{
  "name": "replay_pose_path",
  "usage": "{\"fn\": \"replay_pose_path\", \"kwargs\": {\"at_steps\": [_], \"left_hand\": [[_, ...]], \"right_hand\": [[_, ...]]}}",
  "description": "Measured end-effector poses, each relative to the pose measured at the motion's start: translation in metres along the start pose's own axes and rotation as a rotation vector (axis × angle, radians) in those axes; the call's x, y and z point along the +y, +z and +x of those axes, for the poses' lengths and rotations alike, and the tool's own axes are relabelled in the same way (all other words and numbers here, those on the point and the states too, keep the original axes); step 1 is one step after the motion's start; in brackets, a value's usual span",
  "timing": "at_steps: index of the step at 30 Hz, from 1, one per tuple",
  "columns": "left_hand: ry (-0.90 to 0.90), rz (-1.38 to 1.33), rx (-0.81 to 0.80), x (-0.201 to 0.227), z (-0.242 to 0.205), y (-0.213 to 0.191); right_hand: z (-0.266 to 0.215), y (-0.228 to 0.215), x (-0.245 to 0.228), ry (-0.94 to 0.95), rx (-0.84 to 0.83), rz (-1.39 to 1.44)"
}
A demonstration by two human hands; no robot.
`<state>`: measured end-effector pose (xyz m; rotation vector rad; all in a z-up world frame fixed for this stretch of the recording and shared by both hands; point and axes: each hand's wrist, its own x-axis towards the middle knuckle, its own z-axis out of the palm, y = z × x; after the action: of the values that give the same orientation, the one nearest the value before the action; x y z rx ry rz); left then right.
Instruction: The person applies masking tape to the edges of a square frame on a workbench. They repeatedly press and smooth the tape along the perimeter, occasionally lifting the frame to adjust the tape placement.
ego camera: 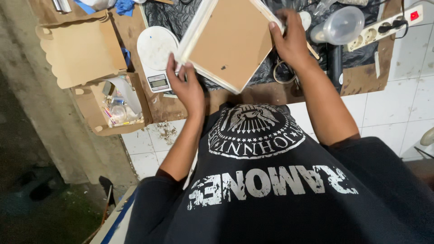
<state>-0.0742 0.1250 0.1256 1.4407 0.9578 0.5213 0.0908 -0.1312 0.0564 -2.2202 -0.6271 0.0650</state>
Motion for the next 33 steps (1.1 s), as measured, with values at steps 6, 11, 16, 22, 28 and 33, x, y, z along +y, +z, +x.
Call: {"fn": "replay_pose_path", "kwargs": {"at_steps": [6, 11, 16, 22, 28, 33], "left_hand": [[0.216, 0.069, -0.107, -0.007, 0.05, 0.022], [0.139, 0.21, -0.235, -0.076, 0.098, 0.04], [0.166, 0.331, -0.223, -0.132, 0.135, 0.059], [0.155, 0.408, -0.312, -0.128, 0.153, 0.073], [0.203, 0.465, -0.265, -0.157, 0.173, 0.083], [0.284, 0.547, -0.248, -0.166, 0.176, 0.084]], "right_hand": [[-0.032, -0.005, -0.048, 0.697, -0.218, 0.331], [-0.058, 0.012, -0.031, 0.865, -0.219, 0.393], [-0.08, 0.039, 0.011, 0.76, -0.195, 0.133], [-0.076, 0.057, 0.023, 0.722, -0.185, 0.044], [-0.069, 0.067, 0.026, 0.626, -0.207, 0.036], [-0.068, 0.069, 0.03, 0.578, -0.215, -0.011]]}}
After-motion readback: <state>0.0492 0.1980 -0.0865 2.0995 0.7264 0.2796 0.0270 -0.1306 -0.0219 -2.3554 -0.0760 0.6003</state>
